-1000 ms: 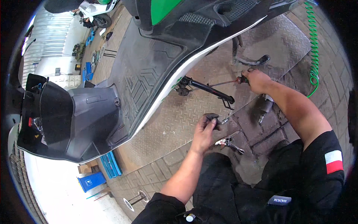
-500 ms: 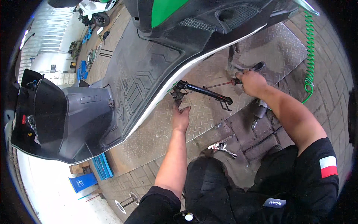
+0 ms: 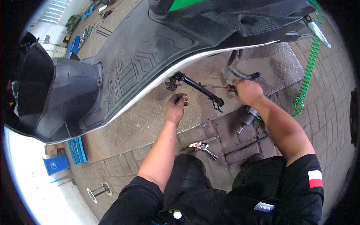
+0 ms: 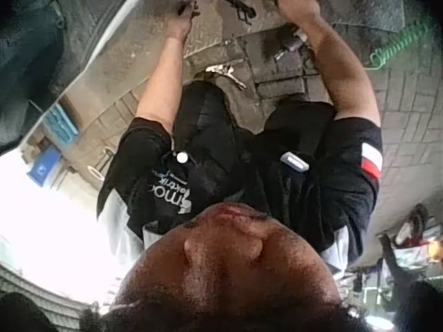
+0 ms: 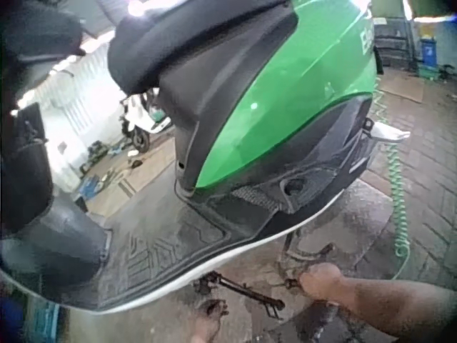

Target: The person works on the side stand and undercarriage of a green and black electric scooter using a screwdriver and a pneumatic impact wrench. The person unscrews fasteners by hand with a screwdriver, removes a small component, and then uses a pneumatic tool to tighten a bolt on the side stand assembly.

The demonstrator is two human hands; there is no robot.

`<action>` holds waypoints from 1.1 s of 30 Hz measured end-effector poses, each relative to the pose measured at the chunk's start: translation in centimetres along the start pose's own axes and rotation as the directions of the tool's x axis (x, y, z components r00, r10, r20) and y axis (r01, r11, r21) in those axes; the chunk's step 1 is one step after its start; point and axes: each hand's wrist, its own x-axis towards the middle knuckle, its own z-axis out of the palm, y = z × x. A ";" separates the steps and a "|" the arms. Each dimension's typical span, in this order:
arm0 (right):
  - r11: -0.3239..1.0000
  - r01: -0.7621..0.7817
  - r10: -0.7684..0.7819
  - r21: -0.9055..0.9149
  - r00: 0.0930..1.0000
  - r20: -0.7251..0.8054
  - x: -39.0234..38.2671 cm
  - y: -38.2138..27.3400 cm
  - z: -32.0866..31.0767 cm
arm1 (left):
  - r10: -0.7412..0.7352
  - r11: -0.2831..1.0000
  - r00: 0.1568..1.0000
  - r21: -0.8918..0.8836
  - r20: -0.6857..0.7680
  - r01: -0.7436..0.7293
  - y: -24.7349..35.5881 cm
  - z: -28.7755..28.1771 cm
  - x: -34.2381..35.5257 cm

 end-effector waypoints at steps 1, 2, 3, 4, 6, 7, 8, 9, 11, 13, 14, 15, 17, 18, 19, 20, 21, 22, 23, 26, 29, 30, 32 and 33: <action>1.000 -0.011 0.011 -0.005 1.000 -0.002 0.1 -0.1 -0.1 | -0.001 1.000 1.000 -0.031 -0.001 0.001 -0.2 0.0 -0.3; 1.000 -0.003 0.003 -0.016 1.000 0.016 0.0 0.0 -0.1 | -0.009 0.998 1.000 -0.067 0.002 0.009 -0.3 0.2 -0.7; 0.999 -0.019 0.019 -0.027 1.000 0.001 -0.1 0.0 -0.2 | -0.027 0.997 1.000 -0.078 -0.012 0.026 -0.1 0.5 -1.1; 0.999 -0.034 0.033 -0.038 0.999 -0.015 -0.2 0.0 -0.3 | -0.071 0.996 0.997 -0.060 -0.001 0.071 0.3 0.8 -1.3; 0.998 0.012 -0.012 -0.069 1.000 -0.007 -0.6 0.1 -0.4 | -0.132 0.990 0.991 -0.059 -0.013 0.131 0.6 1.6 -1.9; 0.998 0.006 -0.006 -0.055 1.000 -0.004 -0.9 -0.3 -0.5 | -0.143 0.988 0.985 -0.042 0.100 0.148 0.7 2.2 -2.3; 0.999 -0.006 0.005 -0.043 1.000 -0.011 -1.1 -0.5 -0.9 | -0.143 0.988 0.966 -0.026 0.216 0.152 0.8 3.1 -2.5; 0.999 0.012 -0.013 -0.052 1.000 -0.015 -1.1 -1.2 -1.2 | -0.152 0.984 0.954 0.125 0.258 0.123 0.5 3.8 -2.6; 0.999 -0.017 0.017 -0.038 1.000 0.003 -1.5 -2.1 -1.4 | -0.161 0.961 0.942 0.263 0.294 0.083 0.6 5.2 -3.1; 0.998 -0.036 0.037 -0.041 0.999 0.014 -1.7 -1.8 -1.5 | 0.008 0.928 0.976 0.362 0.216 -0.088 1.2 6.8 -5.5; 0.999 -0.046 0.047 -0.028 0.999 0.028 -1.7 -2.0 -1.5 | 0.010 0.929 0.978 0.360 0.211 -0.087 1.1 6.6 -6.5; 0.998 -0.045 0.046 -0.031 0.999 0.027 -1.6 -2.0 -1.2 | 0.003 0.982 0.974 0.183 0.228 -0.046 0.7 6.6 -7.4; 0.999 -0.035 0.035 -0.030 0.999 0.016 -1.5 -2.0 -0.9 | -0.014 1.000 0.966 0.003 0.259 0.014 -0.2 6.3 -8.9; 0.999 -0.034 0.035 -0.029 0.999 0.014 -1.5 -2.0 -0.9 | -0.012 1.000 0.966 0.004 0.258 0.012 -0.9 6.0 -9.4; 0.999 -0.036 0.037 -0.026 0.999 0.032 -1.6 -2.1 -0.9 | 0.057 0.998 0.957 -0.054 0.285 -0.044 -1.6 5.7 -9.7; 0.999 -0.037 0.038 -0.024 0.998 0.046 -1.6 -2.1 -1.2 | 0.132 0.988 0.942 -0.114 0.308 -0.101 -1.7 5.3 -9.7; 0.999 -0.038 0.039 -0.024 0.998 0.039 -1.7 -2.2 -1.5 | 0.138 0.988 0.941 -0.113 0.308 -0.108 -1.9 4.8 -9.5; 0.999 -0.046 0.047 -0.024 0.998 0.040 -1.8 -2.3 -1.8 | 0.091 0.995 0.949 -0.062 0.302 -0.076 -2.0 4.1 -9.2; 0.998 -0.057 0.058 -0.025 0.998 0.040 -2.0 -2.4 -2.0 | 0.045 0.999 0.954 -0.011 0.297 -0.043 -1.9 3.5 -8.8; 0.999 -0.042 0.044 -0.034 0.998 0.054 -2.3 -1.8 -2.5 | -0.074 0.967 0.987 0.253 0.144 0.036 0.0 1.4 -6.4; 0.997 -0.066 0.068 -0.032 0.996 0.053 -1.7 -1.4 -0.3 | -0.018 0.947 0.999 0.321 0.031 0.007 -1.1 -0.7 -3.3; 0.996 -0.080 0.081 -0.027 0.996 0.037 -1.9 -1.4 -0.7 | 0.189 0.825 0.980 0.552 -0.065 -0.123 -0.7 -1.2 -2.5; 0.999 -0.049 0.047 0.023 0.996 0.069 -2.5 -1.8 -1.2 | 0.420 0.621 0.903 0.755 -0.094 -0.211 0.2 -1.9 -1.1; 0.997 -0.063 0.060 0.033 0.995 0.076 -2.7 -1.9 -1.6 | 0.436 0.592 0.899 0.764 -0.034 -0.258 0.7 -2.1 -0.5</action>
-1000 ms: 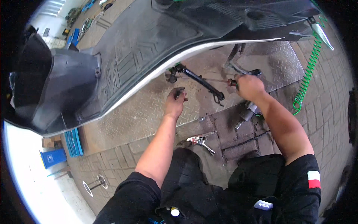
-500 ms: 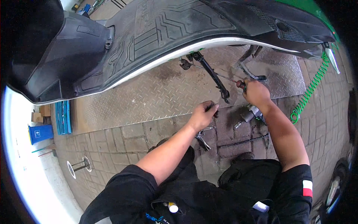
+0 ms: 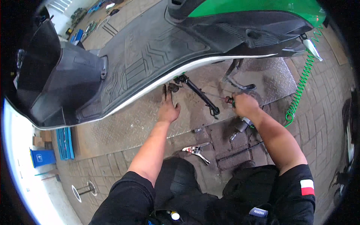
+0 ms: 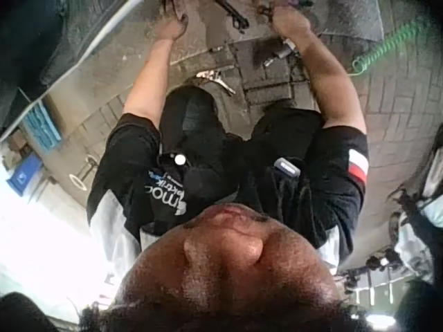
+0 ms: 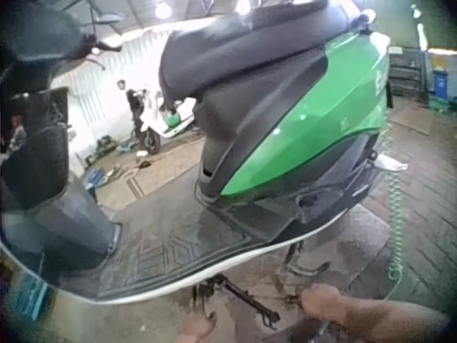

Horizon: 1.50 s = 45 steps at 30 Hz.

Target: The person works on the side stand and undercarriage of a green and black electric scooter using a screwdriver and a pneumatic impact wrench. The person unscrews fasteners by hand with a screwdriver, removes a small component, and then uses a pneumatic tool to tighten a bolt on the side stand assembly.

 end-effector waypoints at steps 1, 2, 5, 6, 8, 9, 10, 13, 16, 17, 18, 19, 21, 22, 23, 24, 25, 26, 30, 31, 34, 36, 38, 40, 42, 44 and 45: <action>1.000 -0.010 0.010 0.006 1.000 -0.013 0.0 -0.1 -0.3 | 0.054 0.998 0.998 0.009 0.027 -0.055 0.0 -0.2 0.8; 1.000 -0.005 0.005 0.023 1.000 0.005 0.0 -0.2 -0.5 | 0.069 0.998 0.997 0.011 0.025 -0.069 -0.3 -0.2 1.4; 0.998 0.012 -0.012 0.063 1.000 -0.004 0.2 0.3 -0.4 | 0.054 0.971 0.965 0.210 0.255 -0.110 -0.9 0.1 3.2; 0.996 0.031 -0.029 0.080 0.999 -0.021 0.3 0.6 -0.2 | 0.091 0.969 0.958 0.198 0.272 -0.148 -1.0 0.4 3.4; 0.992 0.070 -0.063 0.109 0.996 -0.068 0.4 1.4 0.1 | 0.132 0.964 0.947 0.186 0.291 -0.191 -1.4 0.9 3.6; 0.984 0.118 -0.104 0.134 0.988 -0.111 0.5 1.7 0.2 | 0.166 0.960 0.956 0.182 0.242 -0.213 -1.6 1.1 3.5; 0.984 0.115 -0.099 0.139 0.989 -0.113 0.7 2.0 0.1 | 0.200 0.956 0.961 0.179 0.191 -0.234 -1.8 1.2 3.4; 0.955 0.186 -0.173 0.232 0.982 -0.079 1.2 3.1 0.3 | 0.034 0.975 0.959 0.201 0.282 -0.093 -1.1 1.2 3.3; 0.920 0.268 -0.236 0.286 0.961 -0.142 1.9 3.3 1.4 | 0.022 0.978 0.975 0.197 0.220 -0.066 -2.1 1.9 3.3; 0.928 0.253 -0.217 0.274 0.964 -0.153 2.5 2.7 2.0 | 0.024 0.976 0.974 0.207 0.224 -0.071 -2.8 2.0 3.1; 0.940 0.227 -0.188 0.255 0.968 -0.168 2.9 2.7 2.4 | 0.102 0.972 0.987 0.200 0.120 -0.125 -2.9 2.3 3.2; 0.941 0.218 -0.176 0.260 0.969 -0.174 3.5 2.8 3.1 | 0.180 0.964 0.984 0.197 0.015 -0.179 -3.0 2.6 3.1; 0.955 0.172 -0.129 0.244 0.975 -0.183 4.6 3.0 3.8 | 0.232 0.957 0.972 0.182 -0.024 -0.224 -2.7 3.0 3.1; 0.955 0.159 -0.113 0.251 0.975 -0.191 5.1 3.5 3.9 | 0.196 0.965 0.980 0.184 -0.028 -0.188 -2.5 3.3 3.1; 0.960 0.127 -0.092 0.251 0.985 -0.149 5.5 3.4 3.3 | 0.157 0.970 0.987 0.192 -0.029 -0.148 -2.5 3.2 3.0; 0.964 0.095 -0.071 0.250 0.992 -0.106 5.7 3.5 2.6 | 0.195 0.963 0.979 0.200 -0.067 -0.178 -2.4 3.3 2.8; 0.961 0.088 -0.061 0.261 0.992 -0.109 5.7 3.9 2.2 | 0.207 0.960 0.976 0.204 -0.059 -0.191 -2.2 3.5 2.7; 0.960 0.152 -0.103 0.233 0.973 -0.209 5.6 4.4 1.6 | 0.108 0.975 0.994 0.196 -0.023 -0.102 -1.5 3.3 2.4; 0.935 0.290 -0.201 0.205 0.908 -0.369 5.1 6.4 -0.5 | -0.007 0.992 1.000 0.123 0.012 0.005 0.7 3.5 1.7; 0.932 0.294 -0.203 0.212 0.908 -0.366 4.9 6.7 -1.1 | 0.034 0.996 0.999 0.088 -0.008 -0.033 0.4 3.9 1.6; 0.901 0.382 -0.282 0.203 0.875 -0.393 3.8 6.6 -3.9 | 0.001 0.997 0.996 0.072 -0.087 0.005 0.5 4.8 1.4; 0.848 0.435 -0.252 0.304 0.835 -0.490 2.6 7.0 -5.2 | -0.063 0.997 0.997 0.042 -0.043 0.065 3.4 5.0 1.4; 0.757 0.572 -0.217 0.316 0.677 -0.704 2.4 7.0 -5.9 | -0.124 0.992 0.992 0.018 -0.006 0.124 4.4 5.4 1.4; 0.712 0.610 -0.183 0.349 0.640 -0.746 1.8 4.9 -7.7 | 0.074 0.988 0.989 -0.129 -0.128 -0.090 3.1 5.8 1.2; 0.713 0.610 -0.117 0.346 0.589 -0.799 1.3 3.7 -8.1 | 0.018 0.960 0.998 -0.277 -0.061 -0.035 3.6 6.2 1.5; 0.719 0.605 -0.091 0.341 0.569 -0.817 0.7 2.8 -8.5 | -0.028 0.910 1.000 -0.413 0.012 0.030 3.4 6.7 1.6; 0.719 0.609 -0.068 0.336 0.543 -0.837 0.5 2.3 -8.5 | 0.051 0.943 0.997 -0.326 -0.050 -0.065 2.5 7.0 1.6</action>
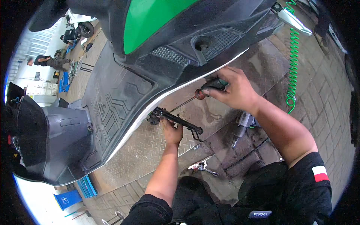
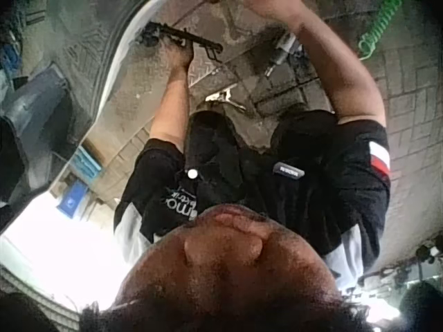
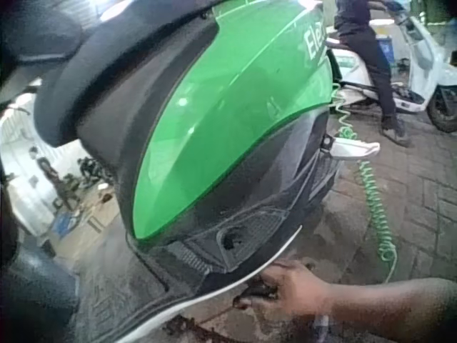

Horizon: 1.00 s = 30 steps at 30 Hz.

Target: The person works on the side stand and undercarriage of a green and black electric scooter using a screwdriver and a pneumatic impact wrench. The person unscrews fasteners by hand with a screwdriver, removes a small component, and then uses a pneumatic tool to tighten a bolt on the side stand assembly.

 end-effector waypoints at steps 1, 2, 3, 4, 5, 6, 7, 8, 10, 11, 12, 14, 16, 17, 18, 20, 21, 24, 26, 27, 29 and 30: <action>1.000 0.001 -0.001 0.006 1.000 -0.002 -0.2 -0.3 0.2 | 0.097 0.991 0.995 0.094 -0.025 -0.094 -0.9 -0.1 -0.1; 0.996 0.000 0.001 0.089 1.000 -0.020 -0.7 -0.4 0.1 | 0.096 0.991 0.995 0.093 -0.023 -0.093 -0.6 0.1 -0.1; 0.985 0.002 0.005 0.171 0.999 -0.037 -1.0 -0.5 0.1 | 0.020 1.000 0.999 -0.025 0.036 -0.020 -0.3 0.3 -0.1; 0.985 0.000 0.006 0.172 0.999 -0.035 -1.3 -0.6 -0.1 | -0.048 0.989 0.994 -0.137 0.102 0.062 0.0 0.5 0.0; 0.988 0.056 -0.057 0.146 0.998 0.003 -1.5 -0.7 -0.5 | -0.049 0.988 0.993 -0.140 0.104 0.063 0.3 0.7 0.1; 0.986 0.113 -0.119 0.122 0.992 0.044 -1.6 -0.7 -0.8 | -0.020 0.989 0.992 -0.144 0.122 0.038 0.6 0.9 0.3; 0.966 0.205 -0.214 0.160 0.976 0.041 -1.5 -0.7 -0.9 | 0.008 0.989 0.990 -0.149 0.140 0.013 0.8 1.0 0.5; 0.964 0.210 -0.219 0.163 0.975 0.037 -1.2 -1.2 -1.1 | 0.011 0.989 0.991 -0.145 0.135 0.009 0.1 0.6 0.7; 0.951 0.215 -0.242 0.223 0.965 0.104 -1.1 -2.5 -1.0 | 0.021 0.989 0.972 -0.147 0.234 0.014 -2.4 -0.4 0.9; 0.952 0.189 -0.223 0.240 0.967 0.122 -1.3 -2.7 -1.4 | -0.006 0.953 0.959 -0.289 0.282 0.090 -1.4 -0.7 1.1; 0.953 0.185 -0.219 0.239 0.968 0.125 -1.5 -2.9 -1.7 | -0.007 0.952 0.958 -0.290 0.285 0.094 -1.7 -0.6 1.1; 0.953 0.167 -0.216 0.253 0.960 0.178 -1.9 -2.8 -2.6 | 0.056 0.960 0.940 -0.277 0.336 0.042 -1.5 -1.0 1.3; 0.964 0.128 -0.189 0.233 0.947 0.262 -2.1 -2.2 -3.5 | 0.090 0.949 0.925 -0.312 0.370 0.033 -0.3 -1.7 1.7; 0.973 0.091 -0.161 0.211 0.925 0.343 -2.2 -2.1 -4.0 | 0.102 0.936 0.917 -0.350 0.387 0.044 0.4 -2.2 1.8; 0.974 0.089 -0.158 0.210 0.926 0.344 -2.3 -2.0 -4.4 | 0.101 0.936 0.916 -0.350 0.389 0.045 0.5 -2.4 1.8; 0.985 -0.027 -0.048 0.168 0.902 0.428 -2.5 -1.9 -5.0 | 0.051 0.864 0.892 -0.467 0.450 0.187 0.5 -3.1 1.9; 0.985 -0.027 -0.050 0.172 0.903 0.426 -2.6 -1.8 -5.3 | 0.048 0.867 0.892 -0.463 0.450 0.186 0.5 -3.6 2.0; 0.969 -0.228 0.115 0.101 0.769 0.628 -2.7 -1.8 -6.1 | 0.013 0.891 0.868 -0.400 0.497 0.216 0.6 -4.1 2.1; 0.952 -0.295 0.130 0.079 0.624 0.771 -2.8 -2.3 -6.5 | -0.057 0.865 0.894 -0.425 0.444 0.267 0.9 -4.0 1.9; 0.954 -0.289 0.125 0.079 0.622 0.773 -2.9 -2.5 -6.5 | -0.059 0.864 0.897 -0.427 0.438 0.266 1.1 -4.1 2.0; 0.883 -0.468 0.263 -0.026 0.449 0.854 -3.3 -3.0 -6.3 | -0.039 0.886 0.897 -0.399 0.440 0.235 1.5 -4.2 2.4; 0.890 -0.454 0.258 -0.036 0.438 0.861 -4.0 -3.2 -5.6 | -0.046 0.879 0.904 -0.412 0.426 0.239 1.0 -3.9 2.0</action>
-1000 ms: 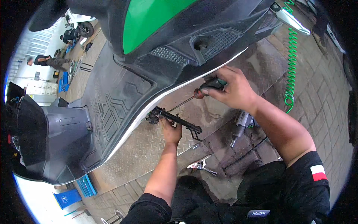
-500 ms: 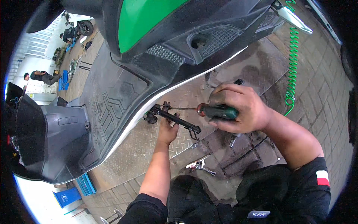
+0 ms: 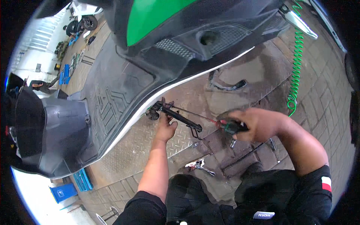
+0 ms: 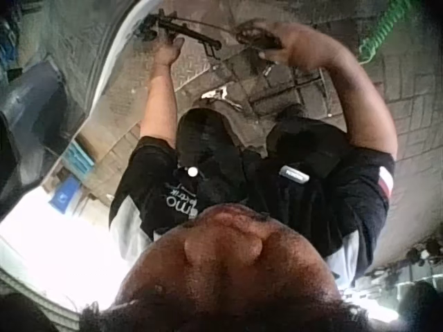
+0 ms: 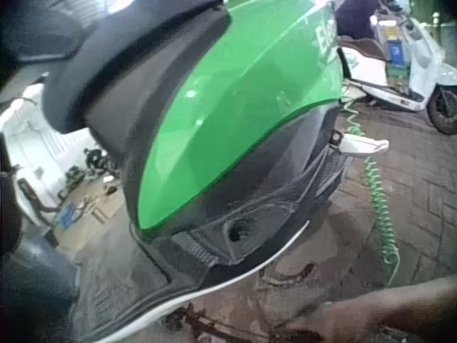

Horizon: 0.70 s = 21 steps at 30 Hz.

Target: The person works on the side stand and undercarriage of a green and black electric scooter using a screwdriver and a pneumatic impact wrench. The person unscrews fasteners by hand with a screwdriver, removes a small component, and then uses a pneumatic tool to tighten a bolt on the side stand assembly.

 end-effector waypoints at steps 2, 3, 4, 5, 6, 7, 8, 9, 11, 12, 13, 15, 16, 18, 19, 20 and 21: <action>1.000 0.030 -0.030 0.006 0.997 0.074 0.7 0.5 1.9 | 0.143 0.979 0.987 0.157 -0.072 -0.130 -0.9 0.0 -0.3; 1.000 -0.024 0.026 -0.016 0.991 0.135 0.8 0.2 2.3 | 0.070 0.991 0.997 0.113 -0.035 -0.066 0.8 0.5 -0.4; 0.999 -0.027 0.031 -0.029 0.989 0.145 0.7 0.5 3.0 | 0.070 0.993 0.997 0.101 -0.046 -0.065 1.7 0.9 -0.5; 0.998 0.055 -0.052 -0.037 0.995 0.085 0.6 1.1 4.0 | 0.024 0.992 0.999 0.123 -0.045 -0.018 2.5 1.2 -0.6; 0.988 0.147 -0.146 -0.047 0.989 0.026 0.8 1.7 5.1 | -0.023 0.988 0.999 0.154 -0.050 0.030 3.0 1.0 -1.1; 0.977 0.205 -0.207 -0.064 0.978 -0.028 1.3 2.4 6.1 | 0.126 0.962 0.988 0.255 -0.090 -0.100 1.6 0.7 -1.5; 0.976 0.209 -0.211 -0.064 0.977 -0.021 1.5 2.1 6.4 | 0.123 0.962 0.988 0.256 -0.098 -0.095 1.3 0.7 -2.2; 0.984 0.177 -0.178 -0.036 0.983 -0.036 1.6 1.6 6.7 | -0.017 1.000 0.992 0.015 -0.127 0.019 0.9 0.6 -3.2; 0.989 0.148 -0.148 -0.008 0.988 -0.046 1.7 0.8 7.2 | -0.077 0.946 0.979 -0.324 -0.190 0.011 0.7 1.5 -5.4; 0.987 0.153 -0.156 -0.042 0.985 -0.075 1.7 0.5 7.4 | -0.078 0.946 0.978 -0.325 -0.196 0.010 0.8 1.7 -6.4; 0.984 0.158 -0.165 -0.077 0.981 -0.103 1.7 0.3 7.7 | -0.114 0.877 0.982 -0.480 -0.149 0.029 0.9 1.6 -7.3; 0.992 0.095 -0.101 -0.081 0.992 -0.076 1.7 -0.1 8.3 | -0.100 0.779 0.992 -0.627 -0.082 0.026 2.4 1.8 -9.0; 0.996 0.026 -0.031 -0.084 0.998 -0.057 1.8 -0.3 8.6 | -0.101 0.777 0.991 -0.629 -0.090 0.022 2.5 1.8 -9.5; 0.994 0.010 -0.014 -0.108 0.999 -0.039 2.0 -1.1 9.2 | -0.055 0.723 0.998 -0.689 -0.006 0.035 2.7 1.3 -10.4; 0.992 -0.013 0.010 -0.124 1.000 -0.028 2.1 -1.5 9.5 | -0.017 0.706 1.000 -0.708 0.005 0.016 2.9 1.1 -10.6; 0.991 -0.012 0.009 -0.130 1.000 -0.025 2.3 -1.9 10.1 | -0.016 0.703 1.000 -0.711 -0.001 0.011 3.2 0.8 -10.9; 0.991 -0.064 0.061 -0.116 0.998 -0.027 2.5 -2.3 10.8 | -0.019 0.669 1.000 -0.742 0.024 0.031 3.6 0.5 -11.2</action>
